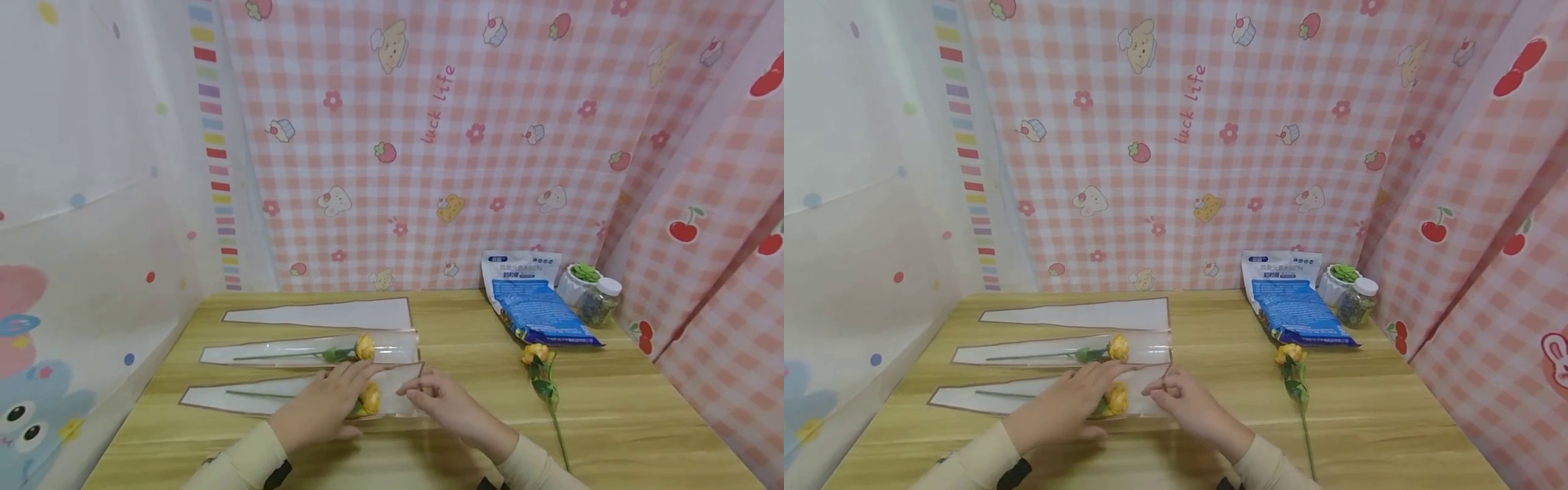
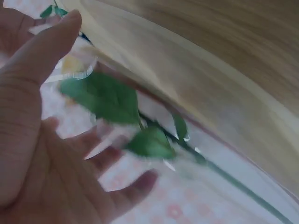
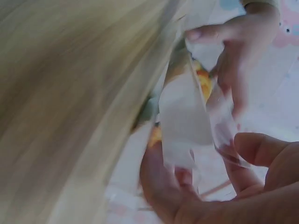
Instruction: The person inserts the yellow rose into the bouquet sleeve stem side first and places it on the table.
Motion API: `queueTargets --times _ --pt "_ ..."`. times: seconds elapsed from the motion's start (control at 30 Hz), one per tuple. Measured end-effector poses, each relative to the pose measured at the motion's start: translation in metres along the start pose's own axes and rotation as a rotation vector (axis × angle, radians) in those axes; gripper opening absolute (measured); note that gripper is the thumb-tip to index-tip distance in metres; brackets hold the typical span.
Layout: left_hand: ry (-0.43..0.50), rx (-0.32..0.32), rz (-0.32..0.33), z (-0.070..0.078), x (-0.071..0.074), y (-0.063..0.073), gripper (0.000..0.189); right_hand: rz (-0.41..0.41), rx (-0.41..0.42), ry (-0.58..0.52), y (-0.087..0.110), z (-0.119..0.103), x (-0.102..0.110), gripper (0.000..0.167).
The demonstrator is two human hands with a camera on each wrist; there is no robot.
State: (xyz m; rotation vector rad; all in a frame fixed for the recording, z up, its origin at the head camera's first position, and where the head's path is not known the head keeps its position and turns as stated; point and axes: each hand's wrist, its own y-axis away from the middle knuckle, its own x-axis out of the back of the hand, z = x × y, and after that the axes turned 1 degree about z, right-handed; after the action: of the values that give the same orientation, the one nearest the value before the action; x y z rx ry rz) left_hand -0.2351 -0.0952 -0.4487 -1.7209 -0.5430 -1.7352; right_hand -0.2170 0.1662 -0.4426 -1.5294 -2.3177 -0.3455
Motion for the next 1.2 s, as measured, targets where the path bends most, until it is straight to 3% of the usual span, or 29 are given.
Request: queueTargets --times 0.27,0.53,0.7,0.83,1.03,1.2 --pt "0.148 0.144 -0.12 -0.033 0.005 0.025 0.083 -0.094 -0.196 -0.206 -0.008 0.021 0.009 0.024" --pt "0.147 0.139 -0.11 -0.045 0.004 0.04 0.079 -0.15 -0.197 -0.257 -0.012 0.025 0.007 0.024" --pt "0.155 0.11 -0.095 -0.054 0.003 0.041 0.077 -0.135 -0.208 -0.224 -0.013 0.029 0.009 0.024" --pt "0.189 0.139 -0.1 -0.061 0.004 0.047 0.076 -0.127 -0.178 -0.146 -0.014 0.032 0.01 0.021" --pt "0.164 0.167 -0.081 -0.066 0.002 0.052 0.076 -0.107 -0.073 -0.009 -0.013 0.033 0.01 0.017" --pt "0.151 0.187 -0.081 -0.066 0.001 0.053 0.076 -0.117 -0.068 0.037 -0.012 0.032 0.014 0.016"
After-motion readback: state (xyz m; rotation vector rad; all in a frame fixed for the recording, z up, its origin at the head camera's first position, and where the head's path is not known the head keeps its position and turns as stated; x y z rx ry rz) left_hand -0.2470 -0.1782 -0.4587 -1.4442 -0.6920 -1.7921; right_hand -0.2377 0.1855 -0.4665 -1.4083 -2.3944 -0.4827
